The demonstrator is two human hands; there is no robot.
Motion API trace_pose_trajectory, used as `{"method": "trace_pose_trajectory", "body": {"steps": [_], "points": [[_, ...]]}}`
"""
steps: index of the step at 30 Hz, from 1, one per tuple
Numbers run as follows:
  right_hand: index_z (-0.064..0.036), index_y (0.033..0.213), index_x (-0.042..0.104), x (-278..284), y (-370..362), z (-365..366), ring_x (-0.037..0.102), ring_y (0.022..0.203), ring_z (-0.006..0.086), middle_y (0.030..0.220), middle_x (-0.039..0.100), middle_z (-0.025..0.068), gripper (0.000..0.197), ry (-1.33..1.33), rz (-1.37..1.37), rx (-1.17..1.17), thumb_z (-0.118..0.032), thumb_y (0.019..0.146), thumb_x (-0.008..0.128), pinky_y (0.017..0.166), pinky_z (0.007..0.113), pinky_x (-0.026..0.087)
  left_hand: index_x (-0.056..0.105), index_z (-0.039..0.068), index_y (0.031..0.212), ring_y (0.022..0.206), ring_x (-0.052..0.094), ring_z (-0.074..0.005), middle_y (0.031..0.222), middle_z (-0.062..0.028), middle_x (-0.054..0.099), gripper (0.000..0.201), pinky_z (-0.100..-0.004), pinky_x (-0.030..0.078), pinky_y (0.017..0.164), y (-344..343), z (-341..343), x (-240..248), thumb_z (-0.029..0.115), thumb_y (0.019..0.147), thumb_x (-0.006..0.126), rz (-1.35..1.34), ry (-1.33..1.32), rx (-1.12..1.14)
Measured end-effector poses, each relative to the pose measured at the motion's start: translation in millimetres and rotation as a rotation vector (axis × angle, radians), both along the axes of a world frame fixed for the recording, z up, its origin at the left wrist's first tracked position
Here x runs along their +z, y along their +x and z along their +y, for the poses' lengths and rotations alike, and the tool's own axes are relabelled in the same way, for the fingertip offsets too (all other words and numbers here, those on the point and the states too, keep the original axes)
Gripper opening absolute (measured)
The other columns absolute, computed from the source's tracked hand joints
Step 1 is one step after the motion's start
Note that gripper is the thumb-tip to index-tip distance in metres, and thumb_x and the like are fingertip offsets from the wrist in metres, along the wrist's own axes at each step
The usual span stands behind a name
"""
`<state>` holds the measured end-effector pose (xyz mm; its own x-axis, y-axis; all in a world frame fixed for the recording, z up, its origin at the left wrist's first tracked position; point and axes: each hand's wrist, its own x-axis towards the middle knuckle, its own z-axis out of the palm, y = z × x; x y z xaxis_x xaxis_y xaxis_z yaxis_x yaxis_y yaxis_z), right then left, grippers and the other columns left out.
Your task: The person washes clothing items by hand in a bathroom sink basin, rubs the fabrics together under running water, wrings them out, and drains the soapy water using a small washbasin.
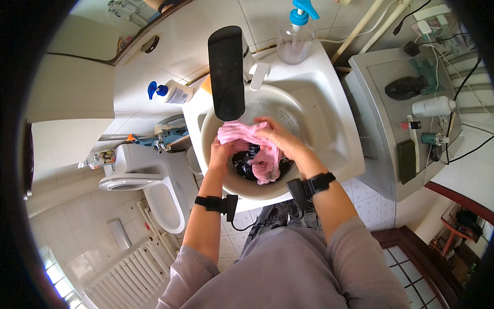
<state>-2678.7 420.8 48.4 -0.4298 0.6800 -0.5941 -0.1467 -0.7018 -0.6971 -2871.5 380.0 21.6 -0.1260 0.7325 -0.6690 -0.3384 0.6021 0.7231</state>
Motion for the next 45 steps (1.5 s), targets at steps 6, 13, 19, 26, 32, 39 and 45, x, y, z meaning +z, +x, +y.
{"method": "trace_pose_trajectory", "body": {"steps": [6,13,19,26,32,39,45], "points": [[-0.0107,0.113,0.051,-73,-22,1,0.053,0.097,0.0325,0.107,0.050,0.0204,0.039,0.654,-0.999,0.266,-0.022,0.077,0.059,0.082,0.040,0.045,0.037,0.002,0.125,0.094,0.056,-0.0263,0.105,-0.0153,0.056,0.075,-0.0313,0.044,0.082,5,-8,-37,0.025,0.063,0.072,0.642,0.362,-0.039],[-0.0125,0.105,0.059,-97,-18,18,0.060,0.086,0.0263,0.088,0.063,0.0133,0.042,0.733,-0.709,0.073,0.004,0.069,0.046,0.078,0.034,0.047,0.045,0.005,0.121,0.106,0.052,-0.0226,0.115,-0.0106,0.054,0.049,-0.0315,0.040,0.088,-4,10,-44,0.025,0.078,0.056,0.042,0.085,0.093],[-0.0016,0.094,0.062,14,-50,-3,0.058,0.082,0.0161,0.093,0.059,0.0068,0.021,0.337,-0.031,0.300,-0.007,0.074,0.059,0.070,0.028,0.048,0.045,0.006,0.119,0.113,0.045,-0.0263,0.122,-0.0090,0.048,0.051,-0.0395,0.033,0.097,10,21,-16,0.046,0.088,0.039,-1.109,0.224,0.182],[-0.0086,0.082,0.059,22,-81,-18,0.057,0.069,0.0303,0.077,0.058,0.0118,0.020,1.142,-0.565,0.159,-0.027,0.076,0.062,0.062,0.038,0.047,0.046,0.011,0.116,0.108,0.047,-0.0213,0.115,-0.0047,0.051,0.032,-0.0334,0.039,0.090,3,-4,-78,0.025,0.089,0.038,-1.026,0.679,0.082],[-0.0041,0.086,0.058,-55,-34,26,0.057,0.073,0.0380,0.077,0.060,0.0194,0.032,0.764,-0.825,0.175,-0.035,0.081,0.053,0.066,0.045,0.045,0.043,0.007,0.116,0.084,0.060,-0.0247,0.102,-0.0139,0.055,0.038,-0.0282,0.051,0.069,39,15,14,0.007,0.079,0.050,-0.092,0.085,0.221],[-0.0066,0.097,0.058,-83,-21,-5,0.048,0.098,0.0341,0.103,0.050,0.0163,0.029,0.736,-1.216,0.443,-0.028,0.077,0.055,0.086,0.044,0.038,0.017,0.021,0.137,0.108,0.048,-0.0384,0.125,-0.0243,0.039,0.081,-0.0399,0.042,0.088,15,-4,-53,0.017,0.071,0.064,0.815,0.014,-0.297],[-0.0047,0.099,0.059,-73,-23,17,0.053,0.090,0.0296,0.103,0.049,0.0148,0.024,0.763,-1.164,0.223,-0.008,0.075,0.053,0.078,0.036,0.045,0.043,0.007,0.124,0.098,0.055,-0.0170,0.114,-0.0119,0.052,0.045,-0.0439,0.043,0.087,-2,15,-31,0.012,0.081,0.054,0.074,-0.032,0.099]]}}
